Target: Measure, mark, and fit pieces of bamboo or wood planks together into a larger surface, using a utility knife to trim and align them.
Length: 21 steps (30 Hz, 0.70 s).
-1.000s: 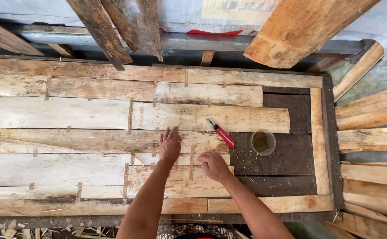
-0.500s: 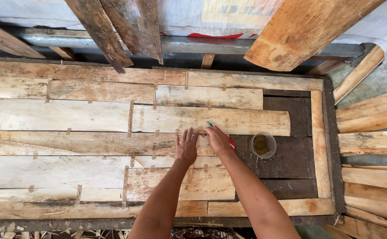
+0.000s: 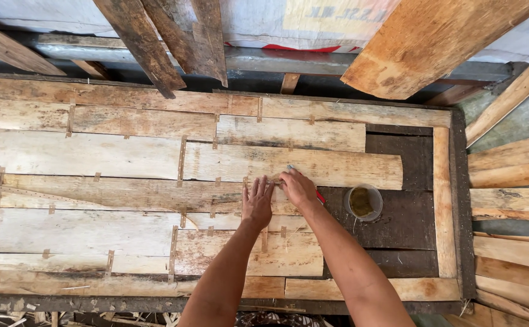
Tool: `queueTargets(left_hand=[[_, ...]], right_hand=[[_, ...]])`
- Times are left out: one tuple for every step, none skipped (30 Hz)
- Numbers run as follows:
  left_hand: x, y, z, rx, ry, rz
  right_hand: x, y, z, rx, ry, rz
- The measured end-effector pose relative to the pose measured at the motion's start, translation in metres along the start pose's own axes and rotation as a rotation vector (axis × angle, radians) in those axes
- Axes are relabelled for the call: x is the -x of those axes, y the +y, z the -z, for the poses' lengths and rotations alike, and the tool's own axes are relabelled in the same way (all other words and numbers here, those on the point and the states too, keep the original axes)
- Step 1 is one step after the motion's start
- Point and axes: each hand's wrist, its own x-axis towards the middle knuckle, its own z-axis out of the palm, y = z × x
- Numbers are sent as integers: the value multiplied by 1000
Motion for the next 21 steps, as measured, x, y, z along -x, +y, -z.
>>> queueTargets(left_hand=[[1,0,1,0,0,1],[2,1,2,14,3,0],[2,1,3,27,7,0],[0,0,1,26,7,2],[-1,-1,-2,27,15,-6],[-1,-2,-4,28,22,-14],[-2,-3,-4,28,21,-14],[-2,-4,-5,43,21,-18],[-2,-4,-5,59,21,-21],[-1,-4,-4,59,20,-21],[0,-4,-4,45,16,-39],[0,-4,-3,32,11,-58],[3,-3,0,31,11,-57],[5,-2,3,-10,-3,-71],[6,-1,7,-52,-16,-85],[4,-2,4,-52,-15,-86],[3,-3,1,-99,-25,-94],[1,-5,-2,-146,-35,-103],[1,-4,-2,-146,-35,-103],[1,-4,-2,-158,-43,-100],[1,-4,-2,-169,-51,-98]], right_hand=[[-3,6,-7,0,-1,1],[-6,13,-15,-12,53,24],[-10,19,-23,-25,107,47],[-10,16,-20,-26,107,49],[-10,14,-17,-9,76,21],[-9,11,-15,7,45,-6],[-8,11,-14,6,44,-7],[-8,11,-14,13,69,7],[-8,10,-13,19,94,21],[-9,9,-14,19,93,21],[-9,9,-15,30,73,-9],[-10,8,-16,42,52,-39],[-10,6,-14,42,52,-39],[-9,4,-13,33,40,-56],[-10,3,-12,24,29,-73],[-11,3,-12,25,30,-73],[-11,4,-13,19,44,-76],[-11,5,-15,14,59,-79],[-11,5,-14,14,59,-79],[-11,4,-14,8,70,-80],[-10,5,-15,4,80,-81]])
